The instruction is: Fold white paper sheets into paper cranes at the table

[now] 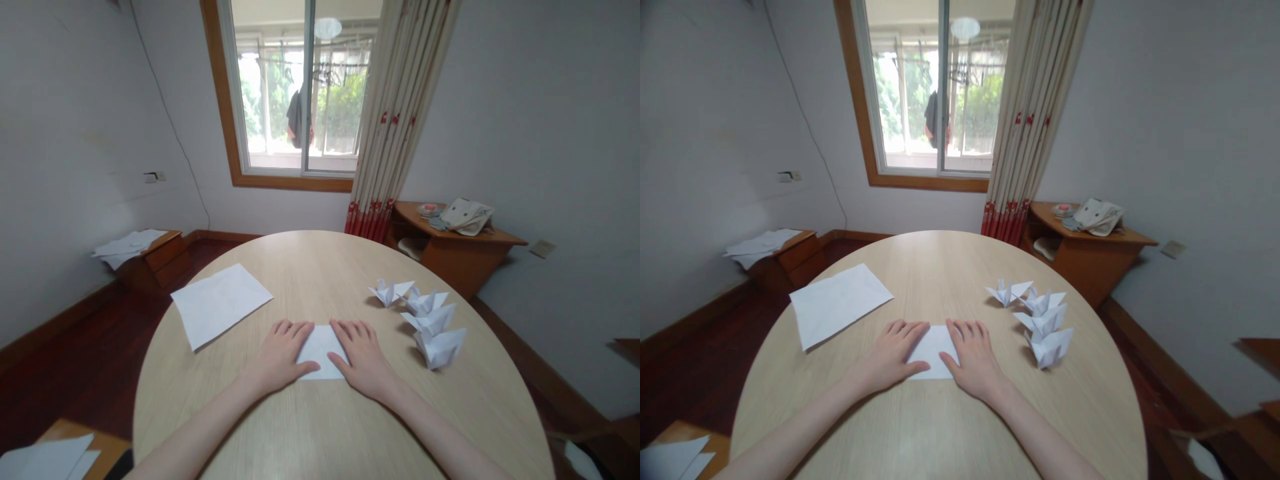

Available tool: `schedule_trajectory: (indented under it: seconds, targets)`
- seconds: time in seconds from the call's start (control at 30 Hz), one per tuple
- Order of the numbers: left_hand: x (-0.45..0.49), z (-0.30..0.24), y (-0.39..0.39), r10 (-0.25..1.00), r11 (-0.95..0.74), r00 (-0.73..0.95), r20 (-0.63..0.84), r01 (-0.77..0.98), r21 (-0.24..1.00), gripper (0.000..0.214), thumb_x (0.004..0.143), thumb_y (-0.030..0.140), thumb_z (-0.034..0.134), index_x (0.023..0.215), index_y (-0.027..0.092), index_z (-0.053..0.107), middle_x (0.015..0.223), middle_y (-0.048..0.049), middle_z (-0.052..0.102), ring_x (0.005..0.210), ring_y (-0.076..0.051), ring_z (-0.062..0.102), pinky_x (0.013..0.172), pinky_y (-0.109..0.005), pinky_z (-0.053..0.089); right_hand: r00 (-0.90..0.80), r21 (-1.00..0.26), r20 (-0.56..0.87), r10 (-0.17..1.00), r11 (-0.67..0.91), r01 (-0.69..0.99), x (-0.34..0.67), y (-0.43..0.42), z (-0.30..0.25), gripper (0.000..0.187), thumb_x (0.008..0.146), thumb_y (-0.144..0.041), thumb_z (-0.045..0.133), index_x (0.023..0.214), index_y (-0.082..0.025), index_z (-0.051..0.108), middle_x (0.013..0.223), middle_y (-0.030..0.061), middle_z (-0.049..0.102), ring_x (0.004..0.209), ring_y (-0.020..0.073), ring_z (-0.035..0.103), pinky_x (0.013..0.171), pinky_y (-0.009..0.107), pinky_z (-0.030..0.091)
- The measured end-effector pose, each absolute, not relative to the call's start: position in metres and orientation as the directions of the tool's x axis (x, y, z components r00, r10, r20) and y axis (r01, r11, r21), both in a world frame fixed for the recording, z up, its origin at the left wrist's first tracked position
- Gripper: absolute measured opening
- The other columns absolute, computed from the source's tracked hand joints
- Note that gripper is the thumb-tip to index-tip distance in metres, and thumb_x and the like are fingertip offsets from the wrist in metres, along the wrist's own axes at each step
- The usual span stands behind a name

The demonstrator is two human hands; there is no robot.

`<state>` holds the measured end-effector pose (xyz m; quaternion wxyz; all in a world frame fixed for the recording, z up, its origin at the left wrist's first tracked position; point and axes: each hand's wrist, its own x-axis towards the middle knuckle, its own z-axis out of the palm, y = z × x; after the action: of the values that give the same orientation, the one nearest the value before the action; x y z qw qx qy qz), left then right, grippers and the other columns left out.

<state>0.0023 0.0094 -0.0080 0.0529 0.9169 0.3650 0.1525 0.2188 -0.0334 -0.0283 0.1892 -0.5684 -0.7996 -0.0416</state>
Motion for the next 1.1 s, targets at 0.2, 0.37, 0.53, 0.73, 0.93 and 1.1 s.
schedule_trajectory:
  seconds: [0.2, 0.37, 0.53, 0.73, 0.93, 1.1]
  targets:
    - [0.002, -0.016, 0.014, 0.662, -0.75, 0.695, 0.281, 0.614, 0.248, 0.068, 0.08, 0.056, 0.063, 0.135, 0.022, 0.043, 0.129, -0.0097, 0.056, 0.12, -0.03, 0.047, 0.108, -0.052, 0.026, -0.212, -0.245, 0.379, 0.901, 0.319, 0.916, 0.22, -0.033, -0.03, 0.056, 0.084, -0.041, 0.058, 0.136, -0.022, 0.044, 0.119, 0.0143, 0.055, 0.113, 0.0324, 0.046, 0.1, 0.054, 0.03]
    - [0.004, -0.016, 0.018, 0.684, -0.73, 0.678, 0.27, 0.631, 0.264, 0.082, 0.072, 0.059, 0.069, 0.137, 0.02, 0.039, 0.13, -0.0119, 0.054, 0.122, -0.03, 0.047, 0.112, -0.055, 0.018, -0.197, -0.258, 0.392, 0.899, 0.313, 0.914, 0.218, -0.034, -0.024, 0.047, 0.08, -0.039, 0.064, 0.121, -0.021, 0.052, 0.114, 0.0123, 0.055, 0.11, 0.0309, 0.047, 0.1, 0.053, 0.03]
    - [0.009, -0.007, 0.021, 0.73, -0.681, 0.617, 0.294, 0.692, 0.239, 0.088, 0.054, 0.062, 0.08, 0.124, 0.018, 0.05, 0.115, -0.0107, 0.059, 0.113, -0.032, 0.051, 0.11, -0.056, 0.016, -0.177, -0.263, 0.377, 0.909, 0.289, 0.921, 0.217, -0.034, -0.02, 0.039, 0.078, -0.039, 0.066, 0.11, -0.023, 0.053, 0.109, 0.0089, 0.057, 0.106, 0.0294, 0.049, 0.098, 0.051, 0.033]
    - [0.015, 0.004, 0.023, 0.792, -0.61, 0.55, 0.265, 0.728, 0.311, 0.067, 0.057, 0.054, 0.082, 0.107, 0.018, 0.057, 0.107, -0.0093, 0.058, 0.103, -0.031, 0.053, 0.089, -0.045, 0.038, -0.036, -0.325, 0.354, 0.935, 0.159, 0.932, 0.218, -0.022, -0.026, 0.04, 0.069, -0.038, 0.071, 0.101, -0.024, 0.052, 0.113, 0.0076, 0.056, 0.111, 0.0301, 0.049, 0.098, 0.049, 0.032]
    - [0.01, 0.01, 0.024, 0.793, -0.603, 0.503, 0.345, 0.732, 0.319, 0.031, 0.071, 0.038, 0.078, 0.087, 0.018, 0.061, 0.097, -0.0059, 0.062, 0.095, -0.026, 0.056, 0.08, -0.039, 0.037, -0.029, -0.402, 0.318, 0.948, 0.163, 0.901, 0.219, -0.017, -0.016, 0.033, 0.07, -0.03, 0.071, 0.098, -0.023, 0.054, 0.105, 0.0064, 0.062, 0.108, 0.029, 0.052, 0.101, 0.05, 0.028]
    - [0.004, 0.017, 0.022, 0.77, -0.628, 0.493, 0.405, 0.695, 0.349, 0.019, 0.075, 0.03, 0.076, 0.081, 0.02, 0.062, 0.088, -0.0016, 0.064, 0.088, -0.022, 0.057, 0.078, -0.037, 0.035, -0.088, -0.393, 0.322, 0.943, 0.218, 0.893, 0.233, -0.024, 0.0, 0.018, 0.078, -0.028, 0.065, 0.096, -0.025, 0.061, 0.098, 0.0057, 0.067, 0.107, 0.0301, 0.055, 0.101, 0.052, 0.027]
